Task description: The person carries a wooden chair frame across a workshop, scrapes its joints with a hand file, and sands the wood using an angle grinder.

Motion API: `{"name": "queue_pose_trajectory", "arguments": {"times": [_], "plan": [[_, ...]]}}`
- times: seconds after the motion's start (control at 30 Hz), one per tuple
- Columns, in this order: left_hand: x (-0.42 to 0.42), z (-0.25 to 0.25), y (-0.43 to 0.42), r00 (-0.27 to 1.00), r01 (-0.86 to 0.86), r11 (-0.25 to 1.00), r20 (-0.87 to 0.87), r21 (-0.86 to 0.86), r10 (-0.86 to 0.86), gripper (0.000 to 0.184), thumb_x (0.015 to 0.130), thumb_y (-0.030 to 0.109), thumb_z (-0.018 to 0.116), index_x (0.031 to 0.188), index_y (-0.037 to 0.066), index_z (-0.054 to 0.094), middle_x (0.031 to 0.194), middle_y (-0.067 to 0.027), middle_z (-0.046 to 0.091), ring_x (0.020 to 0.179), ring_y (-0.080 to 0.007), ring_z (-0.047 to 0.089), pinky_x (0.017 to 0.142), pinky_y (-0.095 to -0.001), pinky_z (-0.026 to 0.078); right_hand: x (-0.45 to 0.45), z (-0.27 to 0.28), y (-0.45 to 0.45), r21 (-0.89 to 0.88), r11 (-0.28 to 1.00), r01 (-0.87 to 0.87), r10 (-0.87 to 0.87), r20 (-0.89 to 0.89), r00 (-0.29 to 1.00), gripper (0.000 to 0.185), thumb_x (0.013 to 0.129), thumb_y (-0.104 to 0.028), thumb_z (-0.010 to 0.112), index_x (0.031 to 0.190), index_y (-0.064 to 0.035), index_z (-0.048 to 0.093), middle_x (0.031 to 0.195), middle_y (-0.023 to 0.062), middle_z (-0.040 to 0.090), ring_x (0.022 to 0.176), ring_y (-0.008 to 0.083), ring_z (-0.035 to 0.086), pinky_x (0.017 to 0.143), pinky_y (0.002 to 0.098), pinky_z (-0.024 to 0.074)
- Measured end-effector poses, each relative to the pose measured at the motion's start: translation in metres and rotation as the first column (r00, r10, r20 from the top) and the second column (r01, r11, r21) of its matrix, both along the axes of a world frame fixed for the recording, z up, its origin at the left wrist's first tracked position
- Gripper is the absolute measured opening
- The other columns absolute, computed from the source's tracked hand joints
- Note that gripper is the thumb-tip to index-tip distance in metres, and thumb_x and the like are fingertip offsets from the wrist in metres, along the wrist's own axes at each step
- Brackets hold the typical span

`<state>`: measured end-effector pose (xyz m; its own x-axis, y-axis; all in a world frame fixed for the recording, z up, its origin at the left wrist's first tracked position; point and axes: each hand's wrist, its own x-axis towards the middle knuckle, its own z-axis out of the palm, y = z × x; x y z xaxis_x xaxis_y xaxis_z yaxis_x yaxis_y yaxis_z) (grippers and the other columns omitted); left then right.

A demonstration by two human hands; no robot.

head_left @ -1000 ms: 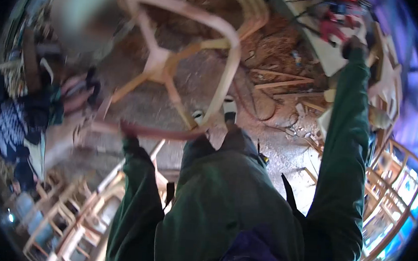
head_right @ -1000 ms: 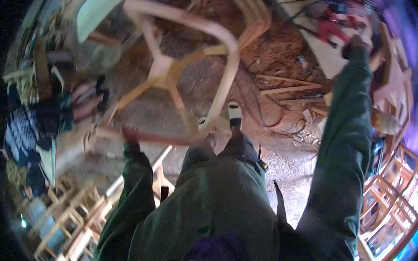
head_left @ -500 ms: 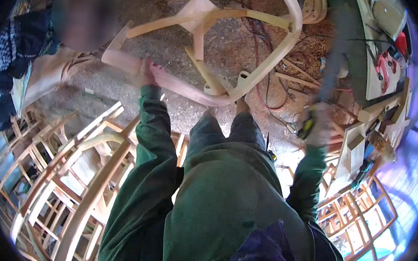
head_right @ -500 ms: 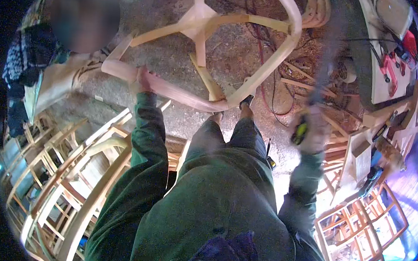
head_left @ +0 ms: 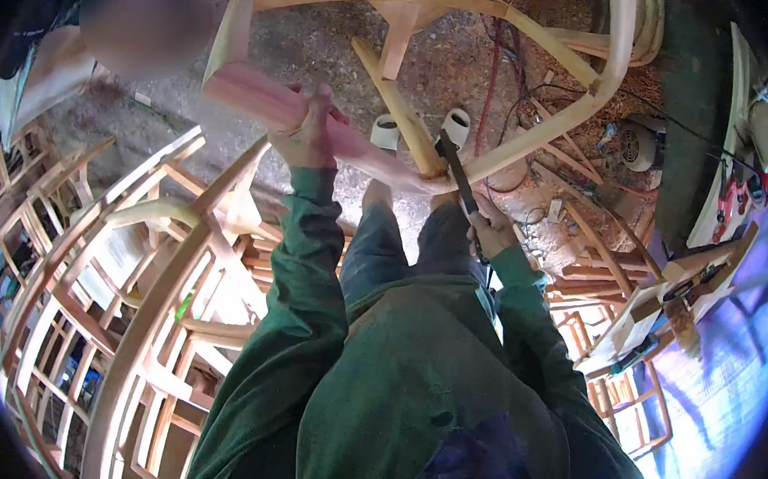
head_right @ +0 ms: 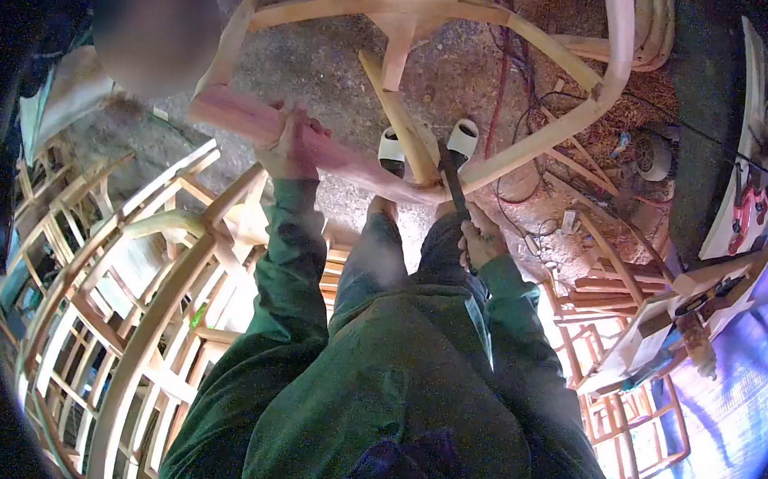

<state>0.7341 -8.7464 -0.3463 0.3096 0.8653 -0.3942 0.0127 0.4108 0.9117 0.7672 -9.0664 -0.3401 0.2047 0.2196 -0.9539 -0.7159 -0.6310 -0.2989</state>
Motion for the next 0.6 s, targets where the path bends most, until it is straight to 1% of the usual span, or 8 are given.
{"name": "queue_pose_trajectory", "arguments": {"times": [0.07,0.13,0.17,0.27,0.37,0.47,0.57,0.6], "plan": [[-0.006,-0.003,-0.009,1.000,0.008,1.000,-0.028,0.007,-0.008,0.053,0.076,0.002,0.074,0.119,-0.003,0.044,0.069,-0.0108,0.058,0.053,-0.0202,0.058,0.050,-0.0366,0.053,0.001,-0.007,0.004,-0.043,0.999,-0.009,0.007,-0.046,0.999,0.047,0.098,-0.019,0.046,0.143,-0.0222,0.036,0.067,0.0047,0.051,0.041,0.0127,0.048,0.036,0.0291,0.0400],[-0.009,-0.008,-0.015,0.999,0.035,0.998,-0.020,0.054,-0.034,0.055,0.076,0.002,0.074,0.121,-0.003,0.043,0.069,-0.0100,0.058,0.053,-0.0197,0.058,0.052,-0.0357,0.052,-0.004,-0.016,0.004,-0.064,0.998,-0.008,0.004,-0.064,0.998,0.048,0.097,-0.020,0.047,0.144,-0.0238,0.035,0.067,0.0049,0.051,0.041,0.0130,0.048,0.035,0.0297,0.0400],[-0.010,-0.010,-0.018,0.999,0.049,0.996,-0.017,0.077,-0.048,0.056,0.076,0.003,0.074,0.123,-0.003,0.043,0.069,-0.0097,0.059,0.053,-0.0195,0.058,0.052,-0.0353,0.052,-0.006,-0.019,0.004,-0.069,0.997,-0.025,0.021,-0.056,0.998,0.048,0.098,-0.019,0.045,0.144,-0.0256,0.035,0.067,0.0049,0.051,0.040,0.0134,0.048,0.036,0.0302,0.0412],[-0.007,-0.003,-0.023,0.998,0.037,0.995,-0.057,0.091,-0.032,0.061,0.077,0.003,0.074,0.128,-0.001,0.040,0.068,-0.0093,0.059,0.053,-0.0194,0.058,0.054,-0.0341,0.051,-0.015,-0.018,0.000,-0.132,0.985,-0.115,0.119,0.024,0.993,0.048,0.097,-0.021,0.045,0.144,-0.0257,0.036,0.065,0.0066,0.053,0.040,0.0143,0.050,0.036,0.0317,0.0426],[-0.007,0.000,-0.024,0.996,0.056,0.995,-0.069,0.085,-0.050,0.067,0.077,0.004,0.074,0.132,0.000,0.036,0.065,-0.0081,0.058,0.054,-0.0192,0.058,0.054,-0.0343,0.050,-0.025,-0.008,-0.007,-0.167,0.975,-0.146,0.153,0.031,0.988,0.047,0.097,-0.025,0.044,0.143,-0.0267,0.038,0.064,0.0083,0.055,0.039,0.0153,0.050,0.037,0.0328,0.0438],[-0.005,0.004,-0.025,0.996,0.051,0.997,-0.076,0.050,-0.047,0.071,0.077,0.004,0.074,0.135,0.000,0.033,0.065,-0.0069,0.060,0.054,-0.0181,0.058,0.057,-0.0330,0.050,-0.031,-0.005,-0.003,-0.200,0.959,-0.203,0.231,0.124,0.965,0.048,0.097,-0.027,0.045,0.144,-0.0270,0.038,0.064,0.0100,0.057,0.038,0.0165,0.051,0.039,0.0342,0.0455],[-0.013,-0.006,-0.030,0.988,0.085,0.994,-0.133,0.064,-0.076,0.072,0.077,0.005,0.074,0.136,0.000,0.032,0.067,-0.0060,0.062,0.058,-0.0163,0.058,0.060,-0.0306,0.050,-0.022,-0.030,0.002,-0.254,0.929,-0.269,0.310,0.137,0.941,0.047,0.097,-0.027,0.044,0.143,-0.0270,0.038,0.065,0.0110,0.059,0.039,0.0180,0.052,0.041,0.0351,0.0475],[-0.017,-0.008,-0.035,0.990,0.096,0.992,-0.107,0.080,-0.088,0.072,0.076,0.004,0.074,0.135,-0.001,0.032,0.068,-0.0060,0.061,0.059,-0.0153,0.058,0.060,-0.0295,0.049,-0.019,-0.040,0.004,-0.265,0.930,-0.256,0.294,0.112,0.949,0.047,0.096,-0.027,0.045,0.143,-0.0269,0.039,0.065,0.0116,0.059,0.039,0.0185,0.053,0.041,0.0354,0.0478]]}}
